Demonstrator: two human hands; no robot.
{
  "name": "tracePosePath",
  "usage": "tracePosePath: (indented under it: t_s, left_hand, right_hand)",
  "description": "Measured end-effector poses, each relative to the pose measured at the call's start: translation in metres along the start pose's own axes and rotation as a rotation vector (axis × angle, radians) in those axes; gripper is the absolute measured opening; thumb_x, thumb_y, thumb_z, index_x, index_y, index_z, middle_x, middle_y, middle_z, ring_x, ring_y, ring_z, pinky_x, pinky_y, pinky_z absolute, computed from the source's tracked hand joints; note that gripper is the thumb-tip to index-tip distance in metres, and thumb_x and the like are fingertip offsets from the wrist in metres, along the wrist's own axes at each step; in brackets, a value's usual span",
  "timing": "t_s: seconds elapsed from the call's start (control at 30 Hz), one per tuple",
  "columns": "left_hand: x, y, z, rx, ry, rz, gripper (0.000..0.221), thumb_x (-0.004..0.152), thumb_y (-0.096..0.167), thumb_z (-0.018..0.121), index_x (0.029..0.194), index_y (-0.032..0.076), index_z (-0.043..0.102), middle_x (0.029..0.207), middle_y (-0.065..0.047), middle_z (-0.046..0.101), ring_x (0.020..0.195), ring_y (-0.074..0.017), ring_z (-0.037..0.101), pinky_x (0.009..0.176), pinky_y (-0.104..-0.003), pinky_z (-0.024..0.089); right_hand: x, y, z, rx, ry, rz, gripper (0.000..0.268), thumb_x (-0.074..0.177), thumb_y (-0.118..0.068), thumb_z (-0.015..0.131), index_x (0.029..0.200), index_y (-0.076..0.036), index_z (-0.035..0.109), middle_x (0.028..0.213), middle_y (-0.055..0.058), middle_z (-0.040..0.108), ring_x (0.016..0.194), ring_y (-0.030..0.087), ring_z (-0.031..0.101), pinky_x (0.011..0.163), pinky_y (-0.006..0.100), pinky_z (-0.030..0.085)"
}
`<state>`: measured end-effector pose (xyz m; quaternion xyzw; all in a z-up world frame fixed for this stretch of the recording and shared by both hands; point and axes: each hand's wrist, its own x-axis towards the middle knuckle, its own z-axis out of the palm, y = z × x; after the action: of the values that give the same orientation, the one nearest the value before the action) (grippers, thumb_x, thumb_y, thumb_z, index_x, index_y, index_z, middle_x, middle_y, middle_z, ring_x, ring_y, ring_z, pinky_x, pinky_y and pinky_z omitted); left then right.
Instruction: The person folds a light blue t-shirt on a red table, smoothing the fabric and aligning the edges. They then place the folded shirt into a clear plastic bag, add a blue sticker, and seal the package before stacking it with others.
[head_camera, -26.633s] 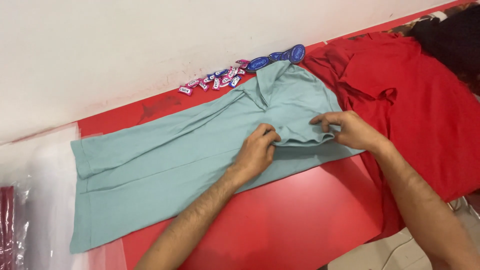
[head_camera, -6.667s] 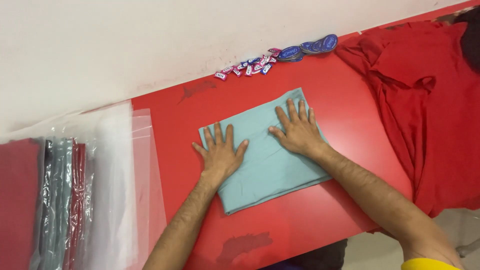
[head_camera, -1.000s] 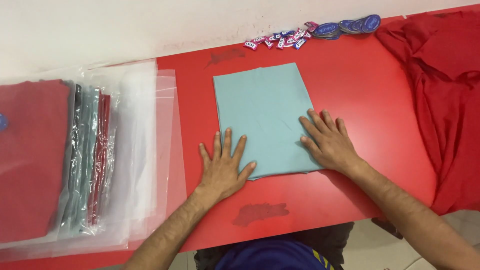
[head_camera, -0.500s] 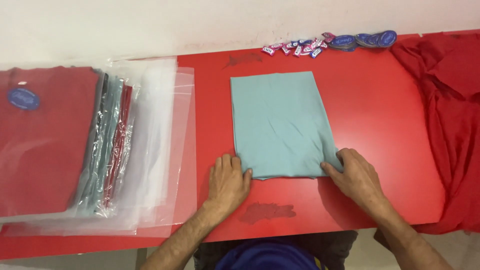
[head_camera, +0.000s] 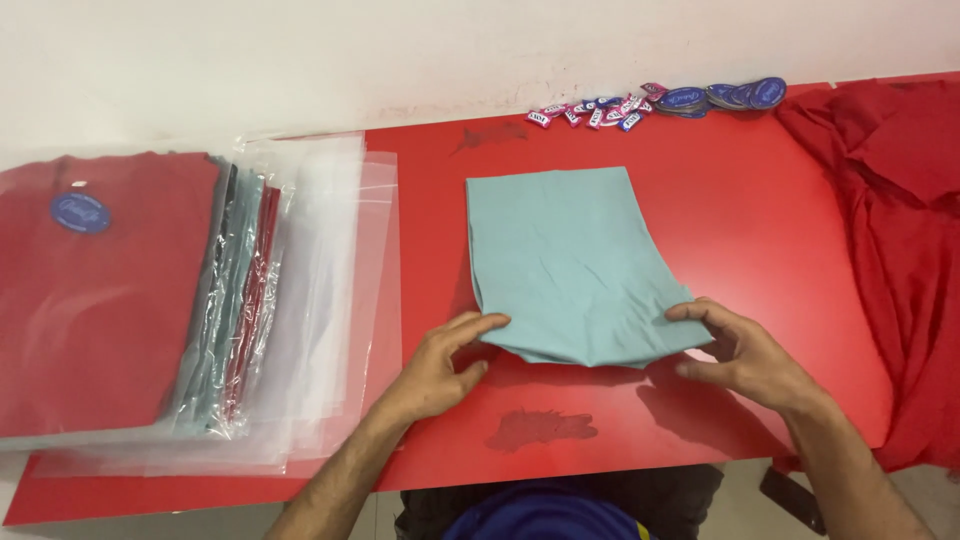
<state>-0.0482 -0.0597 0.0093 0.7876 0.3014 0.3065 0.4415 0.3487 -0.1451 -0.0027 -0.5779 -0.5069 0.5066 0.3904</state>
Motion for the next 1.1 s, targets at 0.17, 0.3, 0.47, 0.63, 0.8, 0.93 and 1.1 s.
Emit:
tracePosePath:
  t_s: [0.17,0.3,0.47,0.63,0.8,0.93,1.1]
  left_hand:
    - [0.025,0.018,-0.003,0.125,0.321,0.283,0.042,0.081,-0.014,0.06,0.114,0.007,0.074,0.107,-0.007,0.077,0.096,-0.0205,0.075,0.086,-0.029,0.06]
    - [0.05,0.072,-0.021,0.244,0.586,0.423,0.031,0.085,-0.007,0.06,0.109,0.009,0.07,0.11,-0.012,0.056,0.107,-0.0254,0.058,0.09,-0.036,0.053]
    - [0.073,0.133,-0.033,0.026,0.608,0.219,0.004,0.099,0.014,0.062,0.1,0.013,0.065,0.07,0.008,0.052,0.059,-0.0055,0.04,0.053,-0.024,0.034]
    - [0.117,0.101,-0.033,-0.139,0.627,-0.054,0.017,0.096,0.025,0.066,0.104,0.011,0.07,0.082,0.005,0.067,0.074,-0.006,0.058,0.067,-0.024,0.049]
    - [0.182,-0.062,-0.02,-0.125,0.548,-0.258,0.021,0.1,0.015,0.064,0.116,0.003,0.069,0.084,-0.017,0.071,0.079,-0.0263,0.066,0.062,-0.036,0.051]
    - [0.226,-0.186,-0.007,0.132,0.374,-0.417,0.034,0.094,0.016,0.066,0.127,0.008,0.066,0.093,-0.023,0.075,0.099,-0.0411,0.073,0.076,-0.049,0.058]
    - [0.225,-0.171,-0.036,0.218,0.311,-0.457,0.037,0.097,0.019,0.062,0.133,0.013,0.068,0.098,-0.018,0.077,0.089,-0.0307,0.075,0.075,-0.043,0.06]
  right_hand:
    - [-0.001,-0.025,-0.001,-0.108,0.258,-0.382,0.024,0.086,0.01,0.072,0.105,-0.003,0.077,0.096,0.006,0.069,0.09,0.017,0.066,0.084,0.028,0.056]
    - [-0.013,-0.083,-0.008,-0.281,0.492,-0.621,0.02,0.092,0.0,0.075,0.111,-0.006,0.073,0.11,0.008,0.063,0.102,0.017,0.062,0.085,0.027,0.052]
    - [-0.02,-0.149,-0.008,-0.287,0.613,-0.681,0.008,0.109,-0.002,0.066,0.117,-0.001,0.065,0.107,0.007,0.066,0.1,0.016,0.062,0.087,0.031,0.054]
    - [0.031,-0.163,-0.011,0.02,0.546,-0.474,0.019,0.112,-0.013,0.052,0.128,-0.005,0.059,0.108,0.003,0.068,0.092,0.008,0.063,0.078,0.021,0.053]
    - [0.169,-0.044,-0.052,-0.201,0.529,-0.396,0.02,0.108,-0.013,0.06,0.123,0.0,0.063,0.082,0.012,0.063,0.069,0.02,0.059,0.057,0.035,0.048]
    - [0.232,0.014,-0.046,-0.64,0.536,-0.067,0.033,0.103,-0.033,0.064,0.12,-0.007,0.075,0.096,0.018,0.077,0.097,0.041,0.073,0.078,0.056,0.056]
    - [0.24,0.027,-0.072,-0.67,0.592,-0.004,0.036,0.105,-0.038,0.063,0.13,-0.013,0.071,0.1,0.012,0.078,0.102,0.037,0.073,0.084,0.055,0.056]
